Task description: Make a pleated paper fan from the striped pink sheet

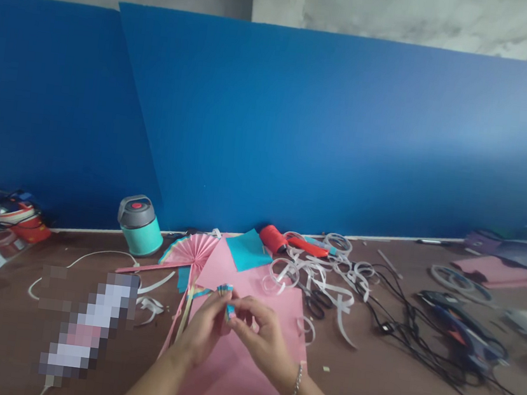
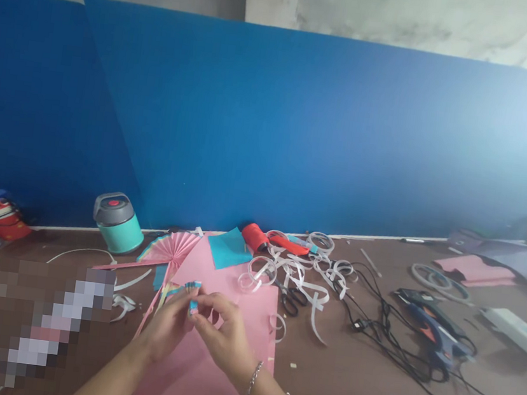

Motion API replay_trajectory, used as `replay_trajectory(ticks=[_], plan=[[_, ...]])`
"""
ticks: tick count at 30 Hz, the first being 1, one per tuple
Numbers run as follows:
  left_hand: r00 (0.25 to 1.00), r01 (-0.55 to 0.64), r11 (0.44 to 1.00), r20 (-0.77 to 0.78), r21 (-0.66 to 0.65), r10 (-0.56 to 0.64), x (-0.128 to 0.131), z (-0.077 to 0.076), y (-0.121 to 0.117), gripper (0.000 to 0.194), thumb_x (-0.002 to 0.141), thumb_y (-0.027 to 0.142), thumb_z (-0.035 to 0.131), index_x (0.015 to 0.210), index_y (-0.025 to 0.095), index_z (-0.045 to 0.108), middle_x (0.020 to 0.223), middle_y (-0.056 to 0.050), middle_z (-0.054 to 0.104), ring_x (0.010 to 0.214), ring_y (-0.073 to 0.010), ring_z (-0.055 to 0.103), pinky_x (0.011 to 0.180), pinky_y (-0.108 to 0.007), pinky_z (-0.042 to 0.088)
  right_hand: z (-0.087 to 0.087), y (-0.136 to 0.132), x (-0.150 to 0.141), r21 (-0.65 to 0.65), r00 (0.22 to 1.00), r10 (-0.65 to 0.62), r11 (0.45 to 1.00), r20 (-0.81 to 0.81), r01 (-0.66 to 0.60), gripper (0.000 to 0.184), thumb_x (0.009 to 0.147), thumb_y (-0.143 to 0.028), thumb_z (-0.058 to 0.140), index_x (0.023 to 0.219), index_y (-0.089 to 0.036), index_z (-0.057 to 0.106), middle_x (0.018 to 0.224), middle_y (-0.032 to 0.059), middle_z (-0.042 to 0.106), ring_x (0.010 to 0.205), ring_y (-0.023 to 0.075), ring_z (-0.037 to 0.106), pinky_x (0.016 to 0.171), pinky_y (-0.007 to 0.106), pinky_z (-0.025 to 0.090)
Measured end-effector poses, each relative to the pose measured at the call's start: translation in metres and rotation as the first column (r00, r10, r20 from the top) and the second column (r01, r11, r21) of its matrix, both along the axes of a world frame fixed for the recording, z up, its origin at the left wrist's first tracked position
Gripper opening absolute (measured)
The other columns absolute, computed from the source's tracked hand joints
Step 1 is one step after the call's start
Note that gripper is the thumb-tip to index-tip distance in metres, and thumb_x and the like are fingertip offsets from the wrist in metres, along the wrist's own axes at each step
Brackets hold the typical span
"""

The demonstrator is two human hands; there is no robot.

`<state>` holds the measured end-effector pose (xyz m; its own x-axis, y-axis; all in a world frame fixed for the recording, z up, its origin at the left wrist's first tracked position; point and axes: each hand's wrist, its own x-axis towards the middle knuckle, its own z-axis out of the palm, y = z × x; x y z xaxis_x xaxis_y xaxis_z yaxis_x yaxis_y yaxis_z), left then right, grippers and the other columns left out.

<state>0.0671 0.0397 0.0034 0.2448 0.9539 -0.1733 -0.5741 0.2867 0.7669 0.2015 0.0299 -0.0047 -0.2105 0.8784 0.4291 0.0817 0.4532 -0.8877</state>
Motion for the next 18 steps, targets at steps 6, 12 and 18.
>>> replay_trajectory(ticks=[6,12,18], plan=[[0.998,0.025,1.000,0.063,0.019,-0.026,0.004,-0.002,-0.001,0.016,0.073,0.029,0.074,0.076,0.016,0.065,0.072,0.000,0.059,0.072,-0.0152,0.057,0.062,-0.023,0.040,-0.007,0.001,-0.002,-0.033,0.995,-0.089,0.996,-0.047,0.087,0.023,0.082,-0.033,0.064,0.099,-0.018,0.068,0.077,0.0034,0.066,0.068,0.0151,0.057,0.063,0.027,0.046],[0.990,-0.097,0.990,0.094,-0.100,0.107,0.000,-0.003,0.001,0.013,0.070,0.022,0.075,0.075,0.016,0.064,0.070,0.003,0.057,0.065,-0.0109,0.055,0.059,-0.022,0.041,-0.003,0.001,0.000,-0.050,0.997,-0.061,0.997,-0.041,0.059,0.026,0.082,-0.038,0.064,0.099,-0.018,0.067,0.080,0.0036,0.066,0.068,0.0146,0.057,0.062,0.027,0.046],[0.964,-0.069,0.987,0.244,-0.146,0.104,-0.006,0.005,0.011,0.019,0.080,0.020,0.066,0.067,0.017,0.052,0.057,0.007,0.039,0.050,-0.0079,0.043,0.051,-0.020,0.038,0.011,-0.006,0.001,0.013,0.987,0.156,0.988,0.031,-0.156,0.021,0.082,-0.032,0.065,0.099,-0.020,0.064,0.096,0.0061,0.066,0.088,0.0181,0.059,0.080,0.032,0.048]])
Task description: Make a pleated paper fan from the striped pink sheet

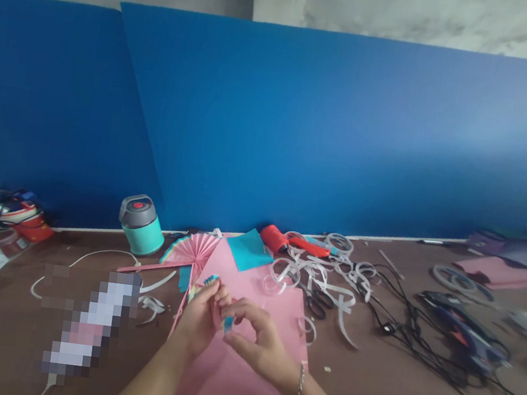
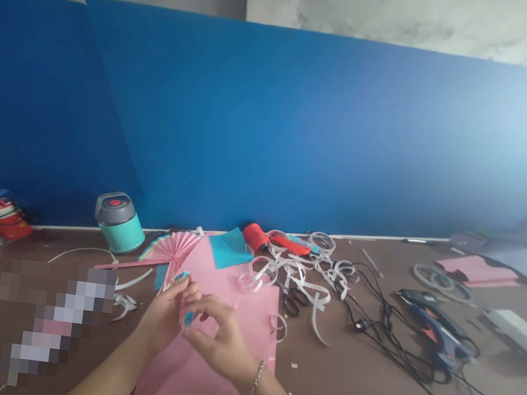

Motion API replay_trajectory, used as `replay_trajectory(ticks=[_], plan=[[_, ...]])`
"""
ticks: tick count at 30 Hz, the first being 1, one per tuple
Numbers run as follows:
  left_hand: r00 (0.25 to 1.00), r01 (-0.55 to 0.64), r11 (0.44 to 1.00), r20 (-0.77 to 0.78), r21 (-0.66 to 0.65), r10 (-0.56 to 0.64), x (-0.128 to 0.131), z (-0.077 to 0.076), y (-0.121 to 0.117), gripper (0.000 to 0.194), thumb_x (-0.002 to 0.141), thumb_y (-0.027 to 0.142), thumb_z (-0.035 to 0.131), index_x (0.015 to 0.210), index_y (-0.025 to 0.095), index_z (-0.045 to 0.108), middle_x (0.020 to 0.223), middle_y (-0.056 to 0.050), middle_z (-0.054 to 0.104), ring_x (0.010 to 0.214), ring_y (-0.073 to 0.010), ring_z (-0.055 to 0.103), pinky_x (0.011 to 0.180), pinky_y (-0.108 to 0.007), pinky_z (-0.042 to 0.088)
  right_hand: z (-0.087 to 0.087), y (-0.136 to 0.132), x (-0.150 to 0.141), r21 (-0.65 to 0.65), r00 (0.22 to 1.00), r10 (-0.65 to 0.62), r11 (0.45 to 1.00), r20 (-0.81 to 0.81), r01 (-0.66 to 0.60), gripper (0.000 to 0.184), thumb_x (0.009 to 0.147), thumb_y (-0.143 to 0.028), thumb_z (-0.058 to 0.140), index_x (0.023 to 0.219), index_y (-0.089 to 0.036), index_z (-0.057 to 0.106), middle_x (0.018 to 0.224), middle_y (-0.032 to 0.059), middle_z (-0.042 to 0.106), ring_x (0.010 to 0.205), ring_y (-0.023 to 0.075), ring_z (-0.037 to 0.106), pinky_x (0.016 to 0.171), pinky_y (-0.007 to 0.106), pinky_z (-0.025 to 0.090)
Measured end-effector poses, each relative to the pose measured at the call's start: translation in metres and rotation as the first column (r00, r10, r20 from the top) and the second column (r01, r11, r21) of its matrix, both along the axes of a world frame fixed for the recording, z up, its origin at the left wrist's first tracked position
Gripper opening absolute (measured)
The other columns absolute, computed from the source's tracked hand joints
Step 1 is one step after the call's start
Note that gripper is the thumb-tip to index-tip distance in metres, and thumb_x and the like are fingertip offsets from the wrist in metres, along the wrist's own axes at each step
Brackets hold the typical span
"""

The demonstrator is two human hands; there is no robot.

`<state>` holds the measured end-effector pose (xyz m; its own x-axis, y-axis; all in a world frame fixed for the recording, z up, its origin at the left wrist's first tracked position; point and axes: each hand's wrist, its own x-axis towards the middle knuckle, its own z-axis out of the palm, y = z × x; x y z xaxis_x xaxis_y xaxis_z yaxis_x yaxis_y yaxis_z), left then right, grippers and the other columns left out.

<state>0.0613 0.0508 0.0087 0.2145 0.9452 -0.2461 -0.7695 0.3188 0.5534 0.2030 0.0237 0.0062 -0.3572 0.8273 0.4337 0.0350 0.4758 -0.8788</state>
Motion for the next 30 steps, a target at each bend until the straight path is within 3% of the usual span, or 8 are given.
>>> replay_trajectory(ticks=[3,9,15,18,24,30], plan=[[0.999,0.018,0.996,0.051,-0.087,-0.013,-0.002,0.001,0.004,0.016,0.089,0.018,0.054,0.074,0.016,0.053,0.058,0.006,0.037,0.049,-0.0081,0.042,0.048,-0.019,0.038,0.003,-0.004,0.000,0.059,0.997,0.073,0.995,0.038,-0.075,0.012,0.081,-0.022,0.064,0.093,-0.019,0.063,0.095,0.0062,0.064,0.091,0.0183,0.060,0.086,0.034,0.047],[0.997,0.035,0.981,0.077,-0.190,-0.021,-0.007,-0.002,0.011,0.024,0.095,0.013,0.039,0.073,0.015,0.049,0.057,0.006,0.034,0.046,-0.0061,0.038,0.045,-0.016,0.036,0.002,-0.005,0.002,0.121,0.985,0.110,0.985,0.134,-0.126,0.021,0.076,-0.010,0.063,0.095,-0.019,0.062,0.093,0.0062,0.064,0.088,0.0175,0.059,0.081,0.032,0.049],[0.995,0.093,0.966,0.063,-0.242,-0.080,-0.012,-0.008,0.015,0.032,0.098,0.016,0.029,0.069,0.017,0.043,0.053,0.009,0.025,0.035,-0.0038,0.026,0.035,-0.014,0.020,0.002,-0.007,-0.001,0.122,0.971,0.153,0.977,0.183,-0.177,0.029,0.073,-0.005,0.061,0.098,-0.020,0.063,0.097,0.0048,0.066,0.086,0.0156,0.060,0.077,0.028,0.048],[0.993,0.121,0.965,0.018,-0.232,-0.120,-0.009,-0.013,0.013,0.027,0.096,0.021,0.033,0.070,0.018,0.043,0.050,0.010,0.023,0.032,-0.0041,0.019,0.033,-0.016,0.013,0.002,-0.007,-0.002,0.108,0.975,0.155,0.979,0.156,-0.173,0.027,0.074,-0.006,0.063,0.097,-0.020,0.065,0.098,0.0053,0.067,0.089,0.0164,0.061,0.078,0.028,0.048],[0.976,0.183,0.970,-0.089,-0.157,-0.199,-0.001,-0.015,0.002,0.024,0.082,0.029,0.057,0.065,0.019,0.043,0.049,0.011,0.029,0.033,-0.0048,0.025,0.038,-0.019,0.028,0.000,-0.004,-0.003,-0.003,0.996,0.079,0.997,0.048,-0.079,0.011,0.080,-0.014,0.063,0.090,-0.018,0.066,0.092,0.0070,0.068,0.081,0.0164,0.061,0.068,0.026,0.049],[0.976,0.158,0.979,-0.133,-0.126,-0.175,-0.003,-0.017,0.005,0.029,0.075,0.030,0.062,0.060,0.019,0.040,0.048,0.011,0.030,0.033,-0.0036,0.024,0.037,-0.018,0.022,0.000,-0.006,-0.005,0.008,0.990,0.073,0.997,0.117,-0.074,0.012,0.080,-0.012,0.061,0.089,-0.019,0.065,0.089,0.0051,0.066,0.073,0.0139,0.060,0.061,0.024,0.046]])
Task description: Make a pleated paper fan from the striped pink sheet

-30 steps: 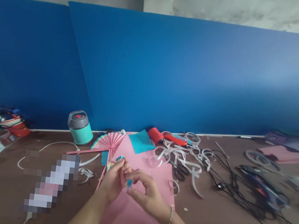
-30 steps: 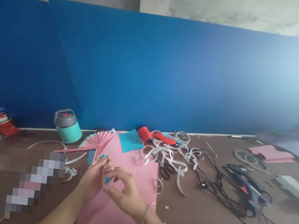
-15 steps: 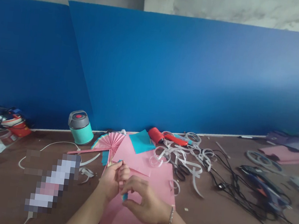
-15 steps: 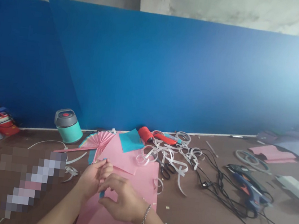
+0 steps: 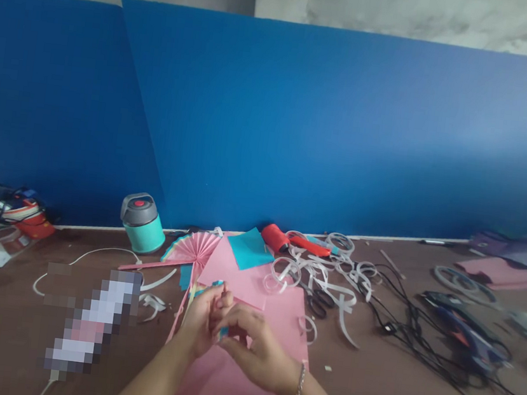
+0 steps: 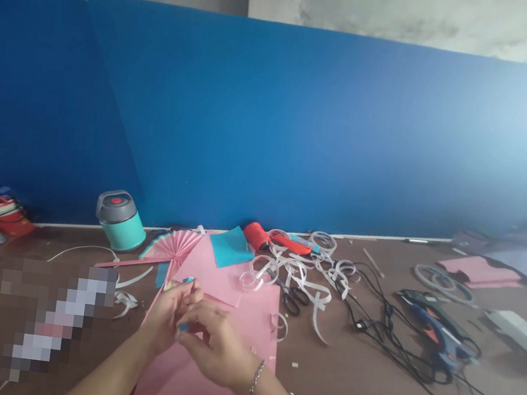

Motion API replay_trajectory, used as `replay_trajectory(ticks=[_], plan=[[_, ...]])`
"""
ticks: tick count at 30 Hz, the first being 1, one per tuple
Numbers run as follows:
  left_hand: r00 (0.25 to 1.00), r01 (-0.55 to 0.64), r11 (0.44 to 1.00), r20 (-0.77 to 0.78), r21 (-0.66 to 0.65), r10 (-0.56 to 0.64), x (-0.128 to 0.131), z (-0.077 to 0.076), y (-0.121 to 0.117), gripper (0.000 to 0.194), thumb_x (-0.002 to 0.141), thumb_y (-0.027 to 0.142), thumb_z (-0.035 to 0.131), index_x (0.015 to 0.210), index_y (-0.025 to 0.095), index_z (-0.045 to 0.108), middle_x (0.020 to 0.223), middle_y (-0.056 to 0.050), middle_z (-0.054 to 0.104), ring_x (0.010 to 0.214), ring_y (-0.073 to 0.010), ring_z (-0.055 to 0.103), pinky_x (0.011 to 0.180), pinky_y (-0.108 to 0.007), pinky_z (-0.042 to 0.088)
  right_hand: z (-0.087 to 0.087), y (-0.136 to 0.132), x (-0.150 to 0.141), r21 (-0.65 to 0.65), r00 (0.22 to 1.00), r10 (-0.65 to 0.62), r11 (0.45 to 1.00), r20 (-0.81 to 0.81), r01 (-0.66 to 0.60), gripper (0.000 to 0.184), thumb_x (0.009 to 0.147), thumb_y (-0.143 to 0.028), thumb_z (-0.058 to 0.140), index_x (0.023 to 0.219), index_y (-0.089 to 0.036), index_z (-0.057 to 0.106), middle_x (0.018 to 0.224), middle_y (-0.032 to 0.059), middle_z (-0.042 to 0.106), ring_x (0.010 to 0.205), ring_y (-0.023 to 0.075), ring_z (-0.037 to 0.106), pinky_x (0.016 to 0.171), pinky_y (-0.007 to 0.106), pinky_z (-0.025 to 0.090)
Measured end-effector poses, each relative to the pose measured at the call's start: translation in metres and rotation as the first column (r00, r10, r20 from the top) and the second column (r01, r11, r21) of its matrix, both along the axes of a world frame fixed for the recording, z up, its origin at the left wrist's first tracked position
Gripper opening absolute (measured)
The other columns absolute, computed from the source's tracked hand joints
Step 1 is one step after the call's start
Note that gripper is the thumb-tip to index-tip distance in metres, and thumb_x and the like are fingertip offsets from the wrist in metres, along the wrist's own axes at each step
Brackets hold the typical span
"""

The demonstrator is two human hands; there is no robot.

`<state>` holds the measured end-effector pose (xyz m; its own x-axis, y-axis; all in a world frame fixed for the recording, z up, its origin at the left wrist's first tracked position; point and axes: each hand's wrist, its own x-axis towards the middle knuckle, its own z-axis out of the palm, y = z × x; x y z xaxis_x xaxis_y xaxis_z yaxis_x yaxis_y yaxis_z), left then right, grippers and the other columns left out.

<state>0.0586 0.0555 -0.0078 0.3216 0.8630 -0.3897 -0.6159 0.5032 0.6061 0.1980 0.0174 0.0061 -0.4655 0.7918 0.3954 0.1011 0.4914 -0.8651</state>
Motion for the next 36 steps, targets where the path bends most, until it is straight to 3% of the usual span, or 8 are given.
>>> replay_trajectory(ticks=[10,14,17,21,27,30,33,36], plan=[[1.000,-0.004,1.000,-0.002,-0.023,0.004,0.002,-0.008,0.001,0.024,0.075,0.025,0.060,0.061,0.018,0.042,0.047,0.009,0.035,0.032,-0.0042,0.032,0.034,-0.017,0.020,0.000,0.003,-0.004,-0.097,0.999,0.001,0.995,-0.044,-0.005,0.011,0.079,-0.011,0.061,0.085,-0.019,0.065,0.089,0.0042,0.065,0.077,0.0146,0.061,0.065,0.024,0.048],[0.999,-0.043,0.997,0.013,-0.059,0.043,-0.006,-0.007,0.010,0.022,0.081,0.020,0.053,0.062,0.018,0.043,0.044,0.011,0.027,0.028,-0.0033,0.019,0.030,-0.017,0.010,0.000,-0.002,-0.006,-0.023,0.999,0.040,0.999,0.023,-0.040,0.015,0.079,-0.009,0.059,0.088,-0.020,0.064,0.088,0.0034,0.065,0.079,0.0146,0.060,0.069,0.025,0.048],[0.993,-0.105,0.994,0.042,-0.029,0.106,-0.009,-0.001,0.012,0.020,0.086,0.018,0.047,0.066,0.017,0.047,0.046,0.010,0.032,0.030,-0.0042,0.027,0.031,-0.016,0.021,-0.005,0.001,-0.004,0.021,0.996,-0.026,0.999,-0.087,0.028,0.013,0.083,-0.013,0.056,0.093,-0.020,0.062,0.090,0.0039,0.063,0.082,0.0153,0.059,0.074,0.027,0.049],[0.982,-0.184,0.982,0.039,0.042,0.183,-0.009,0.006,0.009,0.016,0.086,0.016,0.049,0.072,0.014,0.056,0.056,0.003,0.051,0.049,-0.0081,0.053,0.054,-0.020,0.049,-0.013,0.016,0.003,-0.243,0.898,-0.242,0.957,-0.367,0.158,0.012,0.085,-0.031,0.060,0.091,-0.021,0.061,0.082,0.0015,0.058,0.073,0.0143,0.057,0.067,0.027,0.050],[0.942,-0.259,0.954,-0.177,0.152,0.284,-0.018,0.001,0.012,0.014,0.082,0.020,0.056,0.092,0.015,0.065,0.090,-0.008,0.069,0.082,-0.0205,0.067,0.071,-0.032,0.054,-0.012,0.035,0.019,-0.533,0.695,-0.441,0.840,-0.567,0.098,0.024,0.075,-0.039,0.073,0.085,-0.021,0.062,0.081,-0.0010,0.057,0.064,0.0104,0.053,0.059,0.022,0.047],[0.817,-0.178,0.895,-0.446,0.409,0.366,-0.021,0.002,0.012,0.022,0.080,0.031,0.060,0.097,0.019,0.066,0.102,-0.010,0.068,0.102,-0.0274,0.062,0.087,-0.041,0.048,-0.009,0.038,0.025,-0.552,0.671,-0.446,0.831,-0.592,0.066,0.024,0.074,-0.038,0.074,0.082,-0.019,0.062,0.074,-0.0019,0.055,0.061,0.0091,0.049,0.056,0.021,0.045],[0.722,-0.051,0.803,-0.534,0.593,0.440,-0.020,0.009,0.005,0.025,0.069,0.030,0.072,0.093,0.023,0.070,0.110,-0.007,0.065,0.117,-0.0284,0.051,0.105,-0.042,0.033,-0.009,0.040,0.027,-0.545,0.675,-0.458,0.833,-0.579,0.098,0.024,0.074,-0.038,0.074,0.081,-0.018,0.063,0.073,-0.0014,0.054,0.060,0.0093,0.048,0.055,0.021,0.044],[0.591,0.261,0.598,-0.615,0.758,0.521,-0.016,0.016,-0.004,0.027,0.068,0.027,0.076,0.094,0.026,0.072,0.109,-0.007,0.066,0.114,-0.0299,0.050,0.107,-0.044,0.027,-0.010,0.040,0.027,-0.531,0.698,-0.451,0.839,-0.557,0.119,0.026,0.073,-0.039,0.074,0.083,-0.018,0.063,0.077,-0.0001,0.056,0.063,0.0112,0.050,0.057,0.023,0.045]])
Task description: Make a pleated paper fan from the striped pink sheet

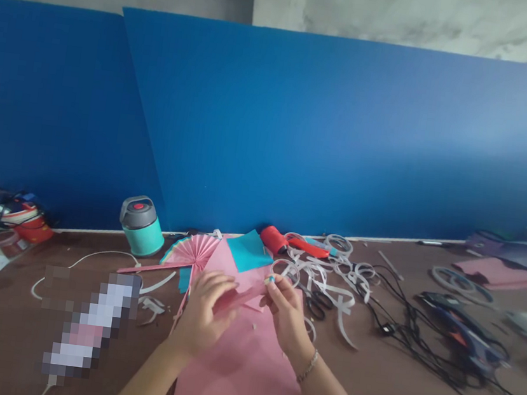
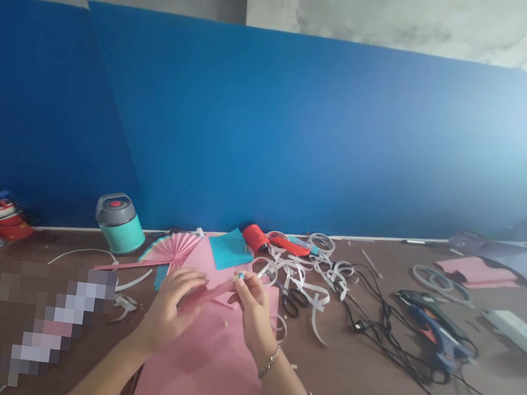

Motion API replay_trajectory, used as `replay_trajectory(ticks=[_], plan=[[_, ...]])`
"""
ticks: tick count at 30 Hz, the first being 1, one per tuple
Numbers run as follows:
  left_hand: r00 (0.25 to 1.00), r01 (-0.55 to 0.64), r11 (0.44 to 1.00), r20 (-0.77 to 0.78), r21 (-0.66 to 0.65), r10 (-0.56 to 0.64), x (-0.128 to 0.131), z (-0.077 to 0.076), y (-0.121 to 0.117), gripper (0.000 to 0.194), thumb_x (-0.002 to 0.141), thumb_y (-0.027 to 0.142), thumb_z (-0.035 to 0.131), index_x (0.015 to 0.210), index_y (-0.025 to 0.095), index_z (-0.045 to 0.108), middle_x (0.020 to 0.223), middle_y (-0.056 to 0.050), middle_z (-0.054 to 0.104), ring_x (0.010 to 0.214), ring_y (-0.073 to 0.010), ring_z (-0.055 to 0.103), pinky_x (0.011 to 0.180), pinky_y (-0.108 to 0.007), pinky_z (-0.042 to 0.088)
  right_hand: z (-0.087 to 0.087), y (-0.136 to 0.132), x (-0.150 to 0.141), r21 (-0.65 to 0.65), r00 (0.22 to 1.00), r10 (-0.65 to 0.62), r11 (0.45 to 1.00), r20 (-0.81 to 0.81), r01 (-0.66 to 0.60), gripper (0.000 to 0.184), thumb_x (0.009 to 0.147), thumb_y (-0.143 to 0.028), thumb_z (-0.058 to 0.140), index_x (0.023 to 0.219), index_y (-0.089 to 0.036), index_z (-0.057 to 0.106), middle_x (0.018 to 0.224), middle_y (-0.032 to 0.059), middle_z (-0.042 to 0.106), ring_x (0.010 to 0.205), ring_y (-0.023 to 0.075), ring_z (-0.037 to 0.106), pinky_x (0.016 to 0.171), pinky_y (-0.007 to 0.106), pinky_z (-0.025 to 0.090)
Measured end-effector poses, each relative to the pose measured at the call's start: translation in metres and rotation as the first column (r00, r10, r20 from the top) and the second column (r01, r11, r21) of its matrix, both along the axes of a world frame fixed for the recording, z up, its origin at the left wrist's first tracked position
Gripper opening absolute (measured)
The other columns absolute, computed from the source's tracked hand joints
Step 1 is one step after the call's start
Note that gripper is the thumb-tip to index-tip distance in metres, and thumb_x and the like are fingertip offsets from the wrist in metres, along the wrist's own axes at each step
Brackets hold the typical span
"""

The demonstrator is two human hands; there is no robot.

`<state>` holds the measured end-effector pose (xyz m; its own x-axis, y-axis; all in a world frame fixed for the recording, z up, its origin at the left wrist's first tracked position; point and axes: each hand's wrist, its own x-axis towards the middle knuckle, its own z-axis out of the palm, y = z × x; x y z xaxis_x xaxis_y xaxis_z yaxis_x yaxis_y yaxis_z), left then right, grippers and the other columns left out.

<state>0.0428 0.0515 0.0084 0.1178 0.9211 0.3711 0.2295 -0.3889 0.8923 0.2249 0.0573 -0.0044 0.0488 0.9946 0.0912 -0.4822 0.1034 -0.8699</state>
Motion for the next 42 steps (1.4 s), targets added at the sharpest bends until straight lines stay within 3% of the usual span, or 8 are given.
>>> replay_trajectory(ticks=[3,9,22,29,35,37,39,42], plan=[[0.981,0.026,0.991,-0.192,0.132,0.000,0.006,0.002,-0.007,0.025,0.074,0.025,0.072,0.099,0.029,0.071,0.099,-0.008,0.068,0.105,-0.0303,0.053,0.104,-0.046,0.027,-0.002,-0.002,-0.001,0.020,0.999,0.018,1.000,0.051,-0.019,0.025,0.074,-0.039,0.073,0.084,-0.019,0.063,0.079,0.0001,0.057,0.067,0.0123,0.052,0.062,0.025,0.047],[0.997,0.040,0.998,-0.064,0.049,-0.037,0.011,0.000,-0.010,0.019,0.077,0.024,0.068,0.095,0.030,0.072,0.088,-0.007,0.066,0.092,-0.0295,0.053,0.103,-0.044,0.024,-0.002,-0.004,0.000,0.068,0.992,0.038,0.997,0.120,-0.046,0.021,0.078,-0.038,0.070,0.085,-0.019,0.062,0.079,0.0005,0.057,0.071,0.0137,0.052,0.069,0.027,0.046],[0.983,0.095,0.995,-0.160,0.027,-0.089,0.010,0.001,-0.007,0.009,0.082,0.026,0.064,0.076,0.028,0.071,0.071,-0.003,0.059,0.074,-0.0240,0.048,0.092,-0.036,0.027,-0.006,-0.001,0.004,0.087,0.981,0.104,0.989,0.164,-0.119,0.023,0.080,-0.041,0.067,0.089,-0.020,0.062,0.080,-0.0004,0.055,0.064,0.0109,0.047,0.062,0.025,0.043],[0.982,0.181,0.983,-0.048,-0.039,-0.182,0.006,0.002,-0.001,0.008,0.077,0.023,0.070,0.072,0.028,0.075,0.066,-0.004,0.060,0.074,-0.0238,0.050,0.093,-0.037,0.028,0.001,-0.005,0.002,0.054,0.942,0.267,0.958,0.202,-0.283,0.024,0.083,-0.043,0.063,0.087,-0.020,0.058,0.071,-0.0013,0.054,0.056,0.0103,0.043,0.050,0.022,0.038],[0.977,-0.157,0.986,0.155,0.047,0.149,0.004,-0.002,0.000,0.040,0.059,0.020,0.084,0.097,0.028,0.071,0.110,-0.008,0.059,0.117,-0.0316,0.041,0.104,-0.038,0.026,-0.006,0.005,0.004,0.042,0.993,-0.055,0.998,0.104,0.050,0.028,0.077,-0.044,0.068,0.084,-0.019,0.059,0.076,-0.0001,0.054,0.065,0.0127,0.049,0.061,0.025,0.044],[0.951,-0.247,0.968,0.202,0.040,0.234,0.004,-0.005,-0.005,0.028,0.063,0.022,0.082,0.089,0.027,0.071,0.103,-0.008,0.060,0.111,-0.0293,0.045,0.100,-0.035,0.031,-0.007,0.009,0.007,0.046,0.976,-0.193,0.981,0.097,0.189,0.028,0.078,-0.045,0.067,0.086,-0.020,0.058,0.080,0.0006,0.054,0.068,0.0136,0.049,0.063,0.026,0.043],[0.962,-0.177,0.984,0.206,-0.028,0.178,0.008,-0.008,-0.010,0.007,0.071,0.026,0.076,0.070,0.024,0.070,0.080,-0.006,0.060,0.089,-0.0242,0.052,0.087,-0.030,0.039,-0.005,0.008,0.009,0.085,0.940,-0.304,0.952,0.152,0.294,0.026,0.081,-0.044,0.064,0.089,-0.020,0.058,0.082,0.0007,0.054,0.070,0.0139,0.049,0.065,0.026,0.043],[0.978,0.048,0.959,0.207,-0.278,0.012,0.017,-0.010,-0.014,0.035,0.080,0.042,0.065,0.054,0.020,0.062,0.054,-0.001,0.051,0.056,-0.0155,0.048,0.061,-0.025,0.039,0.000,-0.001,0.007,0.247,0.866,-0.378,0.919,0.327,0.308,0.019,0.088,-0.039,0.056,0.095,-0.021,0.057,0.079,0.0005,0.053,0.070,0.0147,0.048,0.067,0.028,0.042]])
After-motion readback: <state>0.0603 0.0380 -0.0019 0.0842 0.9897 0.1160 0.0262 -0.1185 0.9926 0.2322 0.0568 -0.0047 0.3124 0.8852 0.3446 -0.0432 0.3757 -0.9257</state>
